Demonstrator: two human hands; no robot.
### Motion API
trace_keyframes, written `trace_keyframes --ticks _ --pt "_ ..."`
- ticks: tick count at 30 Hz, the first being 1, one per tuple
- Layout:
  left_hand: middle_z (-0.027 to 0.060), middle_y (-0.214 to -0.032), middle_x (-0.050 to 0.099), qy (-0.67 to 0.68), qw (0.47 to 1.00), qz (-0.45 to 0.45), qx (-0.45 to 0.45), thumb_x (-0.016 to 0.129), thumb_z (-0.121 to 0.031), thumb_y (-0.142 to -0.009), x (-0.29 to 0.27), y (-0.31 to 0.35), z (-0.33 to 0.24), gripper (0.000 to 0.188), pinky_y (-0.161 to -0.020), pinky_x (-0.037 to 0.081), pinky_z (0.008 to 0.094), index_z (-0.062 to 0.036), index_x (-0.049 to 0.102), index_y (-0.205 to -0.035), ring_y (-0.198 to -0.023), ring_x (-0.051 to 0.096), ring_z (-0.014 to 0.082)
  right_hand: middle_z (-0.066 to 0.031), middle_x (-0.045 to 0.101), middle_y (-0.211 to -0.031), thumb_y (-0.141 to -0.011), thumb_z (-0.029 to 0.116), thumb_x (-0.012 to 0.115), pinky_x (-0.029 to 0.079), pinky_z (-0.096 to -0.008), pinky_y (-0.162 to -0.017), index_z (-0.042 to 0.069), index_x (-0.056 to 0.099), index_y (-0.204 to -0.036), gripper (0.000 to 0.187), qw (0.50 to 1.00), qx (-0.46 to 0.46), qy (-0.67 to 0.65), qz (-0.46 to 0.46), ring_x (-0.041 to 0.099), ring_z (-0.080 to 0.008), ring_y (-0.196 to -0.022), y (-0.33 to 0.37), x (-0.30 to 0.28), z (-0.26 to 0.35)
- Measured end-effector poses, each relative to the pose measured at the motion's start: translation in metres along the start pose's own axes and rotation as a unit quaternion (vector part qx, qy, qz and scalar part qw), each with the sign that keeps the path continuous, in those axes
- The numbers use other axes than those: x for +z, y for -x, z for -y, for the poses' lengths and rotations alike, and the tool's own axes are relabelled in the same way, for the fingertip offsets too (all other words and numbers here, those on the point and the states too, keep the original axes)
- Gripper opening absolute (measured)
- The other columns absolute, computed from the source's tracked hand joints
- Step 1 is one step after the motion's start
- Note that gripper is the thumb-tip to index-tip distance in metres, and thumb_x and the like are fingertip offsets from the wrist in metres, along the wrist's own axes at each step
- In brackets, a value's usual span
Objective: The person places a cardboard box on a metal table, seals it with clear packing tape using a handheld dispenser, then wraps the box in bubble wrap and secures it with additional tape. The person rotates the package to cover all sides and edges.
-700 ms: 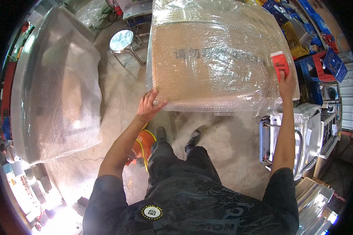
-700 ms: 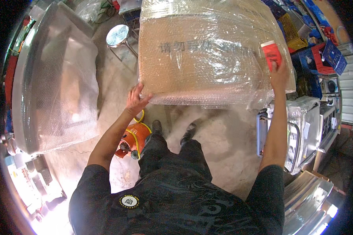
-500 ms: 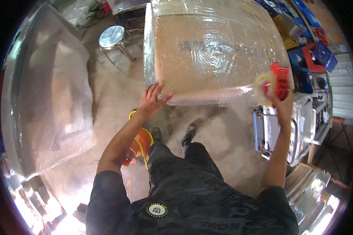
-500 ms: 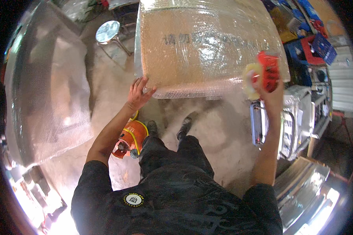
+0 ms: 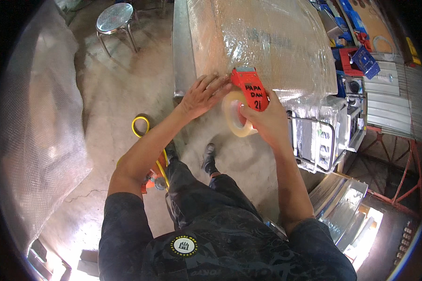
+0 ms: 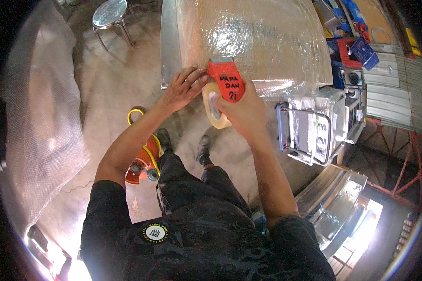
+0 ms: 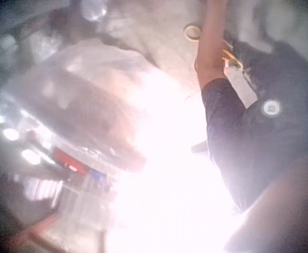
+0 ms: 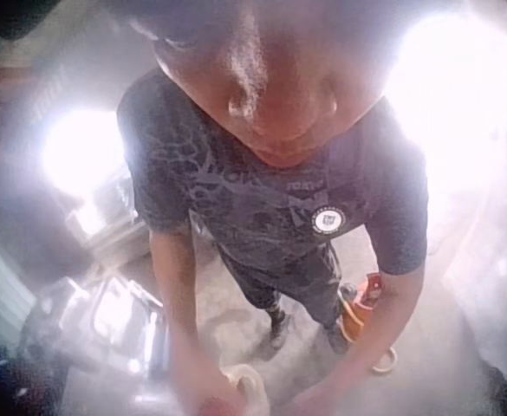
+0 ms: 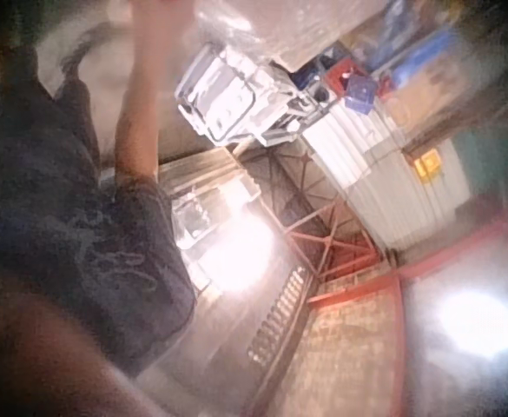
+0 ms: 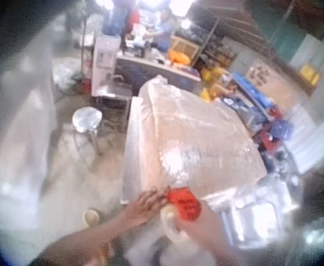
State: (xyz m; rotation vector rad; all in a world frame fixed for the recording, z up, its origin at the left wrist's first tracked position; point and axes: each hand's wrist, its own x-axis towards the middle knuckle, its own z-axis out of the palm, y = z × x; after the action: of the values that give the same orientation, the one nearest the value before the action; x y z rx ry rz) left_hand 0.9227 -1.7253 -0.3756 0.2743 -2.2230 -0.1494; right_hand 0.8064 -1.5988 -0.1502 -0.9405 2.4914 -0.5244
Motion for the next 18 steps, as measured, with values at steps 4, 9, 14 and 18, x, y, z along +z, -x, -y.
trace_keyframes --ticks 4,9,14,18 --pt "0.0117 -0.145 0.054 0.015 1.0 -0.023 0.006 0.075 -0.011 -0.08 0.005 0.0 0.0 0.076 -0.105 0.051 0.0459 -0.0159 0.047 -0.151 -0.129 0.055 0.0363 -0.0212 0.074 -0.105 -0.074 0.042 0.085 0.057 -0.0433 -0.087 -0.001 0.058 -0.131 0.077 1.0 -0.002 0.004 -0.001 0.074 -0.0356 -0.098 -0.001 0.011 0.001" --pt "0.0114 -0.148 0.051 0.042 0.999 -0.015 -0.016 0.071 -0.011 -0.076 0.008 -0.004 -0.004 0.074 -0.108 0.048 0.0439 -0.0235 0.052 -0.147 -0.13 0.051 0.0342 -0.0224 0.074 -0.101 -0.074 0.043 0.085 0.057 -0.0457 -0.085 -0.001 0.055 -0.13 0.077 0.999 0.021 0.018 0.042 0.074 -0.0384 -0.097 -0.004 0.009 0.0" --pt "0.0094 -0.149 0.05 0.051 0.998 -0.001 -0.029 0.069 -0.012 -0.074 0.003 -0.01 -0.003 0.071 -0.112 0.043 0.0416 -0.0295 0.057 -0.142 -0.132 0.048 0.032 -0.024 0.073 -0.101 -0.075 0.044 0.085 0.056 -0.047 -0.085 0.0 0.052 -0.13 0.079 0.998 0.014 -0.036 0.041 0.073 -0.0412 -0.096 -0.002 0.012 -0.007" --pt "0.0084 -0.149 0.05 0.039 0.999 0.033 -0.016 0.071 -0.011 -0.073 -0.001 -0.01 -0.002 0.069 -0.112 0.043 0.0403 -0.0313 0.058 -0.138 -0.129 0.049 0.0323 -0.0223 0.072 -0.105 -0.075 0.044 0.086 0.056 -0.043 -0.082 -0.001 0.05 -0.134 0.083 0.999 -0.011 -0.045 0.025 0.072 -0.0355 -0.093 -0.001 0.019 -0.019"
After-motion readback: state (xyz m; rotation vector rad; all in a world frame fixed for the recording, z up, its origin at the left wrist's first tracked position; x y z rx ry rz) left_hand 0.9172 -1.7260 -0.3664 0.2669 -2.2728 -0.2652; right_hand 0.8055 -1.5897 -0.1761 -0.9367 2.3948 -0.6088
